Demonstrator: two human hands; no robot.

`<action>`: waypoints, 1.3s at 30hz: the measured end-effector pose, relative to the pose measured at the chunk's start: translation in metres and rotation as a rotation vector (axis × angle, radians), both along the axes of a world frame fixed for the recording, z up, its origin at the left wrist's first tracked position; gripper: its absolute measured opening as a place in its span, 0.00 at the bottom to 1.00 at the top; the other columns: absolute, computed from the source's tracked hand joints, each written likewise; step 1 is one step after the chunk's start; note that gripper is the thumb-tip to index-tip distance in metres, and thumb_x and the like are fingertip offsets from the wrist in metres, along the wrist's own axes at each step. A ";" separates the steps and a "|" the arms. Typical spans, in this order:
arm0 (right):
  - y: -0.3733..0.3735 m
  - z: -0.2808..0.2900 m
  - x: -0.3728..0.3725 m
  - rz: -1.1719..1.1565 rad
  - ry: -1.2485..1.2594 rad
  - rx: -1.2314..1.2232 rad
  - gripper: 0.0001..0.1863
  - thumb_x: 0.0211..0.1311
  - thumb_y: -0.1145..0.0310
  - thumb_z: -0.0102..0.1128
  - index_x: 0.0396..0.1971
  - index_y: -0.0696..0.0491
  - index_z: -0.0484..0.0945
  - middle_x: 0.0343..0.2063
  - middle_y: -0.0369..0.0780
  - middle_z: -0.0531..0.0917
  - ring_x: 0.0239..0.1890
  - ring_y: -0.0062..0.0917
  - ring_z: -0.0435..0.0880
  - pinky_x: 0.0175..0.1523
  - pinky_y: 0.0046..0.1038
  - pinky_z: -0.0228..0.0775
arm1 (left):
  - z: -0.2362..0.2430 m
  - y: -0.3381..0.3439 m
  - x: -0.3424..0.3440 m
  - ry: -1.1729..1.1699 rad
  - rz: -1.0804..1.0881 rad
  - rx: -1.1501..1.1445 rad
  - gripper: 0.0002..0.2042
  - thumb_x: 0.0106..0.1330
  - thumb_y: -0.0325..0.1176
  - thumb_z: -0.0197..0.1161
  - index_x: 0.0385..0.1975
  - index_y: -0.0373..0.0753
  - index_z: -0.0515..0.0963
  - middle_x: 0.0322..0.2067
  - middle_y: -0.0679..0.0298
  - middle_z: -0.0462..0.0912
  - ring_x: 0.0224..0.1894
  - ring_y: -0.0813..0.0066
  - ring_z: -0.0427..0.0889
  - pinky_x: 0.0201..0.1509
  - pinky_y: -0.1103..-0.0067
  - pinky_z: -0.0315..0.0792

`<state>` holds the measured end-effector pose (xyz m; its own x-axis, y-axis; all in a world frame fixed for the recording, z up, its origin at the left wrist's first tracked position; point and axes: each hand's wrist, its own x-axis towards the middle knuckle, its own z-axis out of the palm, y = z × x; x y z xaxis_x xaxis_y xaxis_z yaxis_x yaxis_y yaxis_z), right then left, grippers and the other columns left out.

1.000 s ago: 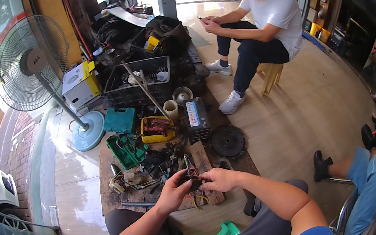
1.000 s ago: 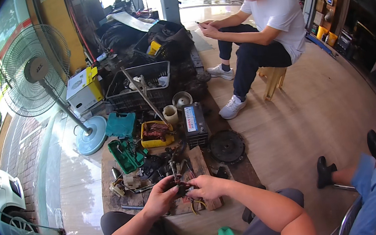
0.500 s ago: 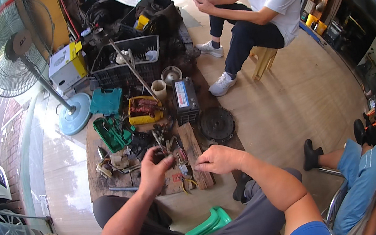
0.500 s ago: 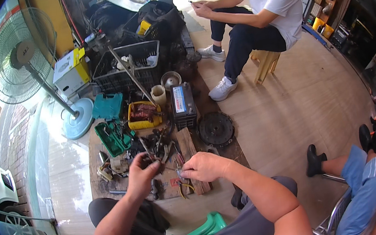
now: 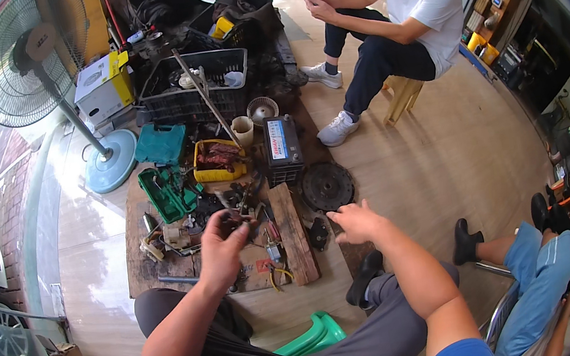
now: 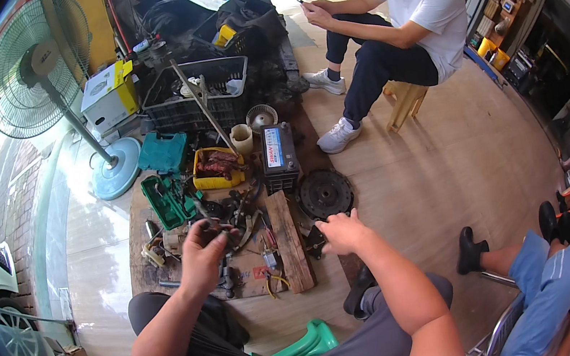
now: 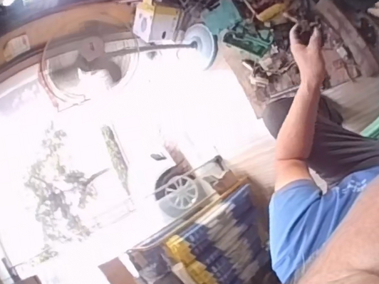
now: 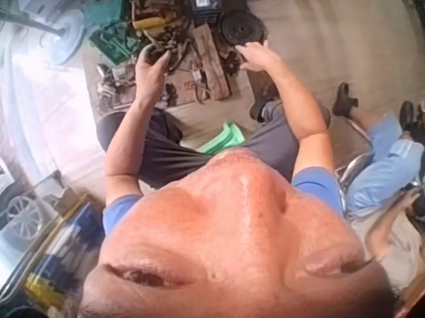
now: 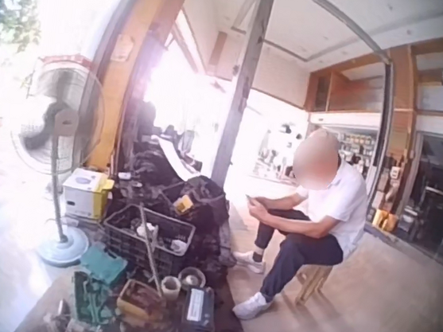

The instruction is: The person sits on a low stool and works on a small electronic component with wires. They use pliers to strip wire insulation and manipulate the wires and component with their hands. The person continues to adjust and connect wires throughout the clip.

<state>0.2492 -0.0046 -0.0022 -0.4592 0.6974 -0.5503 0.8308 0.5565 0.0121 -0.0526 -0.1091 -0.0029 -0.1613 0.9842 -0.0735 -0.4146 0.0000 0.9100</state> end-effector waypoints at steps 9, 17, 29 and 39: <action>-0.045 -0.005 -0.066 -0.071 0.918 -0.686 0.33 0.64 0.59 0.65 0.65 0.55 0.66 0.50 0.47 0.81 0.55 0.34 0.79 0.61 0.35 0.69 | -0.006 -0.018 0.030 0.140 -0.417 -0.013 0.19 0.70 0.20 0.60 0.59 0.34 0.68 0.50 0.61 0.81 0.53 0.75 0.79 0.59 0.76 0.75; -0.024 0.001 -0.056 -0.228 0.818 -0.700 0.13 0.74 0.68 0.52 0.50 0.55 0.81 0.30 0.37 0.83 0.32 0.18 0.79 0.41 0.26 0.74 | -0.007 -0.017 0.020 0.242 -0.507 0.000 0.18 0.68 0.21 0.63 0.57 0.33 0.71 0.50 0.59 0.82 0.53 0.76 0.79 0.58 0.78 0.73; -0.023 0.022 -0.038 0.074 0.748 -0.340 0.14 0.71 0.60 0.54 0.43 0.54 0.82 0.35 0.50 0.85 0.40 0.46 0.84 0.46 0.41 0.76 | -0.006 0.010 0.005 0.122 0.074 -0.026 0.13 0.69 0.23 0.63 0.50 0.34 0.70 0.43 0.63 0.81 0.45 0.75 0.83 0.48 0.78 0.79; 0.001 0.016 0.011 -0.032 0.445 0.144 0.17 0.69 0.55 0.55 0.48 0.49 0.82 0.37 0.47 0.86 0.44 0.42 0.85 0.50 0.43 0.76 | 0.014 0.015 0.000 -0.361 0.017 -0.125 0.09 0.74 0.25 0.54 0.50 0.37 0.68 0.48 0.52 0.79 0.53 0.54 0.82 0.55 0.56 0.81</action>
<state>0.2605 -0.0040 0.0140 -0.6056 0.7698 -0.2015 0.7894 0.5491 -0.2745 -0.0525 -0.0940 0.0116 -0.1192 0.9613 -0.2483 -0.7092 0.0926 0.6989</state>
